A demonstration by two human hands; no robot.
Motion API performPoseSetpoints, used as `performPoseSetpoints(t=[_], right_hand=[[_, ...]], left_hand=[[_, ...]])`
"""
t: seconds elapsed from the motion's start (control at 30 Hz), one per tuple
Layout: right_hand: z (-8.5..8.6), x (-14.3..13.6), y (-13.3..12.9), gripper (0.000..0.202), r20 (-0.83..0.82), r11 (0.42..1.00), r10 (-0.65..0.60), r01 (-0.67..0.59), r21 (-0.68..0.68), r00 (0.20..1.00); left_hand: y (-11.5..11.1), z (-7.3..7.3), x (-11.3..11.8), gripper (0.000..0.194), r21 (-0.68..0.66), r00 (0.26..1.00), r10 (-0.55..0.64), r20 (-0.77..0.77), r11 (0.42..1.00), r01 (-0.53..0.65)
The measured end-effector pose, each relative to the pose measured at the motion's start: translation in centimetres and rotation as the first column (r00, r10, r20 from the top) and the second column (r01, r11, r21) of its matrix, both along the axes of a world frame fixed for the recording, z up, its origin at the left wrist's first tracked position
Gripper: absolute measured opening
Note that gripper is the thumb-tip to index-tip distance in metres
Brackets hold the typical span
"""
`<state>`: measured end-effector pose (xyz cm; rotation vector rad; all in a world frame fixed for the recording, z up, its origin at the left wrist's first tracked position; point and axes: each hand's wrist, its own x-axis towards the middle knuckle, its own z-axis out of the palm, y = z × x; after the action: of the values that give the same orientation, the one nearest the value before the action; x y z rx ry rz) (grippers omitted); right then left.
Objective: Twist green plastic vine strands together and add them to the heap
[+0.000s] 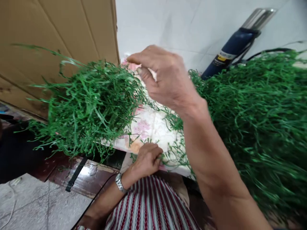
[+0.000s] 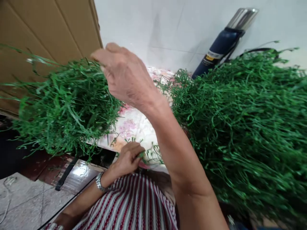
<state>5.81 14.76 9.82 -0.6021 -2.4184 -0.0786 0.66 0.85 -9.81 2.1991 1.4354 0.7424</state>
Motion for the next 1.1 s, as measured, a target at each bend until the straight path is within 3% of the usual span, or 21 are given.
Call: performPoseSetpoints(t=[0.1, 0.27, 0.33, 0.47, 0.53, 0.7, 0.77, 0.9, 1.1], right_hand=[[-1.5, 5.2, -3.1, 0.029, -0.063, 0.995, -0.1, 0.099, -0.023, 0.993], [-8.5, 11.7, -9.4, 0.03, -0.392, 0.968, -0.175, 0.085, -0.236, 0.903], [-11.1, 13.0, -11.1, 0.03, -0.345, 0.954, -0.205, 0.108, -0.278, 0.916], [-14.4, 13.5, -12.0, 0.03, 0.032, 0.954, -0.152, 0.155, -0.258, 0.988], [-15.4, 13.4, -11.7, 0.021, 0.105, 0.957, -0.183, 0.202, -0.209, 0.977], [-16.1, 14.0, -10.6, 0.014, 0.103, 0.932, -0.345, 0.354, -0.085, 0.933], [-15.9, 14.5, -10.5, 0.015, 0.099, 0.928, -0.353, 0.361, -0.087, 0.93], [-15.9, 14.9, -10.7, 0.014, 0.039, 0.936, -0.321, 0.323, -0.141, 0.946], [-15.6, 14.8, -10.6, 0.014, 0.047, 0.898, -0.424, 0.426, -0.105, 0.905]], left_hand=[[0.2, -0.3, 0.1, 0.02, -0.042, 0.983, 0.08, 0.166, 0.996, -0.074], [0.8, -0.4, 0.0, 0.026, -0.209, 0.883, 0.229, 0.411, 0.966, -0.153], [1.1, -0.1, -0.1, 0.023, -0.269, 0.831, 0.314, 0.459, 0.941, -0.207], [1.5, 0.8, 0.3, 0.02, -0.316, 0.735, 0.389, 0.555, 0.916, -0.246], [1.6, 1.2, 0.5, 0.02, -0.368, 0.632, 0.395, 0.666, 0.912, -0.182], [2.0, 1.9, 0.4, 0.019, -0.411, 0.212, 0.425, 0.88, 0.905, -0.106], [2.1, 2.0, 0.2, 0.018, -0.417, 0.135, 0.428, 0.893, 0.903, -0.103], [2.4, 2.1, 0.3, 0.021, -0.462, 0.158, 0.462, 0.873, 0.886, -0.041], [2.6, 1.3, 0.3, 0.049, -0.4, 0.357, 0.413, 0.838, 0.909, -0.113]])
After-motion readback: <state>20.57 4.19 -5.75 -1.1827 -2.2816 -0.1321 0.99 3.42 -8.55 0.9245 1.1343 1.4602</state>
